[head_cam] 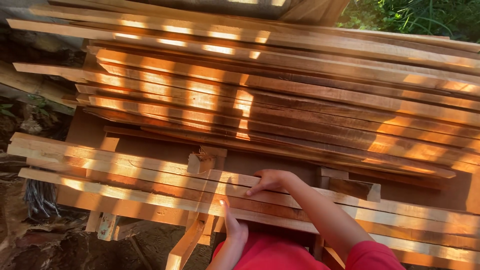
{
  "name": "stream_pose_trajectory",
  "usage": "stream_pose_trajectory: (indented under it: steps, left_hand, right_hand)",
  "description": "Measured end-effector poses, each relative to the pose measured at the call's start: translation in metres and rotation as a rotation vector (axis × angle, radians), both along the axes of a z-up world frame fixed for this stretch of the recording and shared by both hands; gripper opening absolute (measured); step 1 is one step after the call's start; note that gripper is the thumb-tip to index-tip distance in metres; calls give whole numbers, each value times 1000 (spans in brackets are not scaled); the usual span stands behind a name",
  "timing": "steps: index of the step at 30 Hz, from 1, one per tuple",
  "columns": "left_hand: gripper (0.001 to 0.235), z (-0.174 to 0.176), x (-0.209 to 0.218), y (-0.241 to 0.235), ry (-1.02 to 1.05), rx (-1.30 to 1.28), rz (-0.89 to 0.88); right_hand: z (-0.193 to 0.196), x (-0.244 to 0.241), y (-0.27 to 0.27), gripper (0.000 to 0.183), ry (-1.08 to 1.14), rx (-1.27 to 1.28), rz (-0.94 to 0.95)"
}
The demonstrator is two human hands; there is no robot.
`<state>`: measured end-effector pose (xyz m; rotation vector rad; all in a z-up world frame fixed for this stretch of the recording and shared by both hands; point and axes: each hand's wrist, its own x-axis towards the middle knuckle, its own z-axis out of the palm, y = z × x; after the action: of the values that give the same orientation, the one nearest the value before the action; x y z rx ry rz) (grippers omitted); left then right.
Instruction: The person arranges several wooden planks on a wooden rack and secures them by wrapping and tying black wire around the stack. The person then lifts the completed bundle and places it onto a larger pile of similar wood bundles.
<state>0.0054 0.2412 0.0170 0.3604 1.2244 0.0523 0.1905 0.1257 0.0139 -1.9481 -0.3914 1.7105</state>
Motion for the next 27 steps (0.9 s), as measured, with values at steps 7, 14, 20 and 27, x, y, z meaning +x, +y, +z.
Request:
stream_pose_trajectory:
  steps: [7,14,20,27]
  left_hand:
    - [72,14,25,-7,248,157,17]
    - [71,25,35,-12,206,143,14]
    - [77,32,33,-32,244,125,-44]
    - [83,18,28,-36,230,94,-85]
  right_hand:
    - [2,4,-2,100,-77,-7,26]
    - [4,8,-5,88,-62,47,-4]
    - [-3,4,-29,100,-100,-7,52]
    - [-8,4,-38,102,-54,-17,-14]
